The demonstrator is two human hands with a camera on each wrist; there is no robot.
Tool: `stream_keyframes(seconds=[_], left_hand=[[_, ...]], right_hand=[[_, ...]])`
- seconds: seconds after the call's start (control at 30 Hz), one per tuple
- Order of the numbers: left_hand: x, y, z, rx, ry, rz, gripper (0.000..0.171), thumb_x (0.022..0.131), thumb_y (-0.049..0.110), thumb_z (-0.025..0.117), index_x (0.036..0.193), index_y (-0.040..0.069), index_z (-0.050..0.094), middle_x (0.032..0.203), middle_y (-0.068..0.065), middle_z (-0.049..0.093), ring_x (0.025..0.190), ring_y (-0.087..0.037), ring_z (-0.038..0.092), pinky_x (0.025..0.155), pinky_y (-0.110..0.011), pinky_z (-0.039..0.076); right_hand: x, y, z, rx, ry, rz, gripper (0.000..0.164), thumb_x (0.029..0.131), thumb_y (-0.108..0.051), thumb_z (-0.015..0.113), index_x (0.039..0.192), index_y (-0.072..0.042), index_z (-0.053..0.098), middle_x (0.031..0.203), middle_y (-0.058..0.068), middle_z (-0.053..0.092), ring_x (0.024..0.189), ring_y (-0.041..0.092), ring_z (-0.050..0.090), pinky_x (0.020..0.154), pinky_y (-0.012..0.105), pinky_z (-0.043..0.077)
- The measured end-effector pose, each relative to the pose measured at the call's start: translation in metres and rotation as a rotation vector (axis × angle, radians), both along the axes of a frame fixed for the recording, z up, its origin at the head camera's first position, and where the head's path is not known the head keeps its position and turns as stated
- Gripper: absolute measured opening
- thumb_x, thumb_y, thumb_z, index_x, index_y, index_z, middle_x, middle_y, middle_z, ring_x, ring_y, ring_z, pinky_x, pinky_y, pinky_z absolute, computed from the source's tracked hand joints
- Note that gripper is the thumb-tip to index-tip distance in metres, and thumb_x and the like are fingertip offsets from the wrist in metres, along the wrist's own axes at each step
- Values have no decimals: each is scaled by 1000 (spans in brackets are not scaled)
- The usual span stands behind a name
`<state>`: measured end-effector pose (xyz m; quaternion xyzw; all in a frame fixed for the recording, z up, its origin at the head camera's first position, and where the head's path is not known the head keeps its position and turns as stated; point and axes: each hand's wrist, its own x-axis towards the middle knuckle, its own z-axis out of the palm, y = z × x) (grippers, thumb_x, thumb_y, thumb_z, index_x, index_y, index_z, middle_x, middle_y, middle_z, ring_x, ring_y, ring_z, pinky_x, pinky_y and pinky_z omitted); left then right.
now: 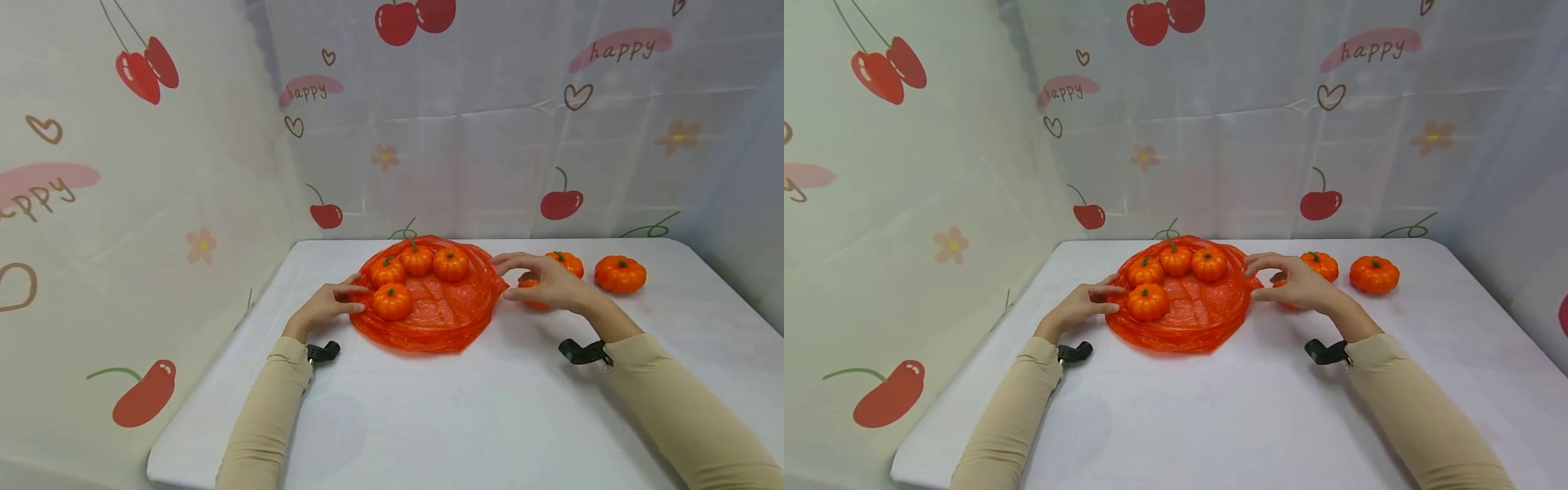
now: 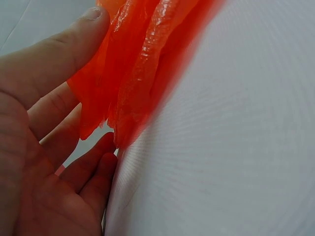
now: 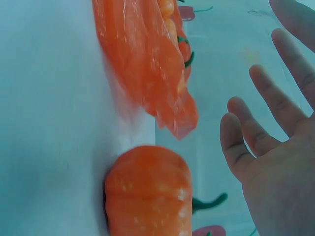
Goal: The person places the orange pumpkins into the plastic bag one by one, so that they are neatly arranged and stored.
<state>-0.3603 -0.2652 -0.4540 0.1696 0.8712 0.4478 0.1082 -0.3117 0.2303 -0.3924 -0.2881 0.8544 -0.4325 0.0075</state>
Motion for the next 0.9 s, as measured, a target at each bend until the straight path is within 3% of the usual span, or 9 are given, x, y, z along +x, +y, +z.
stream_keyframes(seconds=[0.17, 0.37, 0.6, 0.9], left_hand=[[1, 0, 1, 4, -4, 1, 48, 87, 41, 82, 133, 31, 71, 169, 4, 33, 160, -26, 20, 128, -54, 23], [0, 0, 0, 3, 2, -3, 48, 87, 40, 82, 134, 32, 70, 168, 7, 33, 160, -24, 20, 129, -55, 21], [-1, 0, 0, 10, -8, -10, 48, 88, 40, 82, 133, 30, 71, 169, 3, 32, 160, -26, 20, 129, -53, 23], [-1, -1, 0, -4, 12, -4, 49, 88, 40, 81, 135, 28, 70, 169, 3, 33, 160, -27, 21, 129, -51, 24]], right_hand=[[4, 15, 3, 26, -14, -91, 39, 89, -27, 83, 125, -25, 69, 152, -3, 55, 126, 11, 55, 105, 44, 52], [6, 31, 1, 27, -45, -148, 46, 90, -28, 81, 132, -19, 65, 157, 5, 49, 140, 33, 43, 111, 64, 42], [5, 47, -3, 66, -35, -206, 53, 90, -30, 82, 136, -15, 62, 158, 11, 46, 146, 39, 37, 112, 76, 32], [2, 59, -12, 123, -97, -241, 60, 92, -37, 78, 142, -13, 57, 156, 17, 47, 144, 45, 39, 112, 75, 34]])
